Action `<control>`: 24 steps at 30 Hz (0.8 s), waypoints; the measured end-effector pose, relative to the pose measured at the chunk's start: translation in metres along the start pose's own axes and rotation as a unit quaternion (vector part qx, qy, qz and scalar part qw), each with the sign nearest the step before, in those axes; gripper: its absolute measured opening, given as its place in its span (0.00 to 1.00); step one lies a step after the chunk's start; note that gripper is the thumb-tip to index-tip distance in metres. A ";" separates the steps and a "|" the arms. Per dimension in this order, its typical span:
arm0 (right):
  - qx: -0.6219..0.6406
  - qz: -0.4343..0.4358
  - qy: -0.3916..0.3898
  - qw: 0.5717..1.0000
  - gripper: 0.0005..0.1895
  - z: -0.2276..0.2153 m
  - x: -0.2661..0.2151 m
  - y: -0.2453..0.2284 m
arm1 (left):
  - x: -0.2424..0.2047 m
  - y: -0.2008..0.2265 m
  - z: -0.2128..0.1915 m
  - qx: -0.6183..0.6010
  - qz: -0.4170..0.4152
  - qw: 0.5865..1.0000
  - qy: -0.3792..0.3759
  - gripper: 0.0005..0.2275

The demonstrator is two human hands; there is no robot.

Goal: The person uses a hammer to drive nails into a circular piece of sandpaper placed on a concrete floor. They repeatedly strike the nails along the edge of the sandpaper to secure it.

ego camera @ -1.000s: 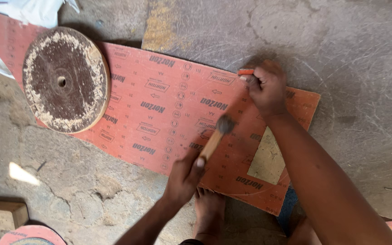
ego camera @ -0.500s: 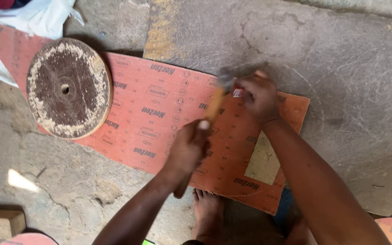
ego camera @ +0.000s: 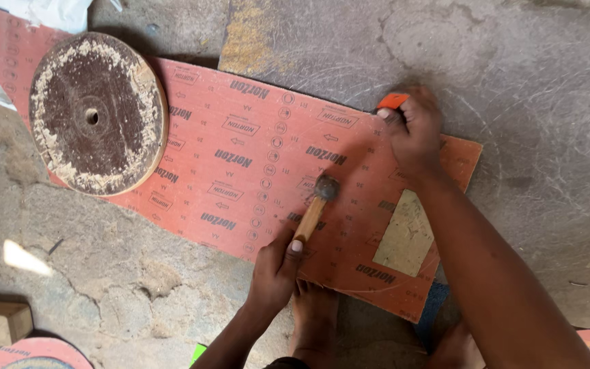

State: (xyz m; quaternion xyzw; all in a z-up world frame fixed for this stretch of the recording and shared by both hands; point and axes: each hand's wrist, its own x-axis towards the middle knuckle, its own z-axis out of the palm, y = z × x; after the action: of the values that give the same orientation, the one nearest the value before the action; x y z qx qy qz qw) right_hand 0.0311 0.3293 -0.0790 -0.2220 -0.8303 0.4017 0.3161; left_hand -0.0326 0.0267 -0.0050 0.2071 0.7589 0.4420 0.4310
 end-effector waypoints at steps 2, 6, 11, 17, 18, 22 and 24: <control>0.005 0.000 0.006 1.000 0.03 0.001 0.003 0.000 | 0.003 0.000 0.000 -0.013 -0.018 1.000 0.000 0.20; -0.022 -0.011 -0.004 1.000 0.02 0.004 -0.003 0.000 | -0.001 -0.006 0.003 0.034 -0.031 0.999 0.010 0.21; -0.049 -0.009 -0.037 0.998 0.04 0.007 0.006 0.004 | 0.005 -0.011 0.006 -0.009 0.023 1.000 0.005 0.20; -0.075 0.010 -0.049 0.996 0.05 0.018 0.011 0.006 | 0.001 -0.014 0.005 -0.006 -0.012 1.000 0.014 0.17; -0.069 0.007 -0.050 0.996 0.06 0.018 0.010 0.006 | 0.000 -0.015 0.006 -0.011 -0.005 1.000 0.015 0.17; -0.065 0.006 -0.049 0.997 0.07 0.016 0.008 0.008 | 0.002 -0.016 0.007 0.000 0.002 1.000 0.024 0.17; -0.057 0.003 -0.049 0.997 0.08 0.014 0.008 0.010 | 0.003 -0.016 0.008 -0.031 0.019 0.999 0.020 0.17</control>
State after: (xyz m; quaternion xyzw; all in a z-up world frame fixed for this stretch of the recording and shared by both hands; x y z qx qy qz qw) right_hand 0.0167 0.3324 -0.0914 -0.2222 -0.8655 0.3655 0.2606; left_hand -0.0265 0.0239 -0.0219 0.1993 0.7491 0.4774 0.4138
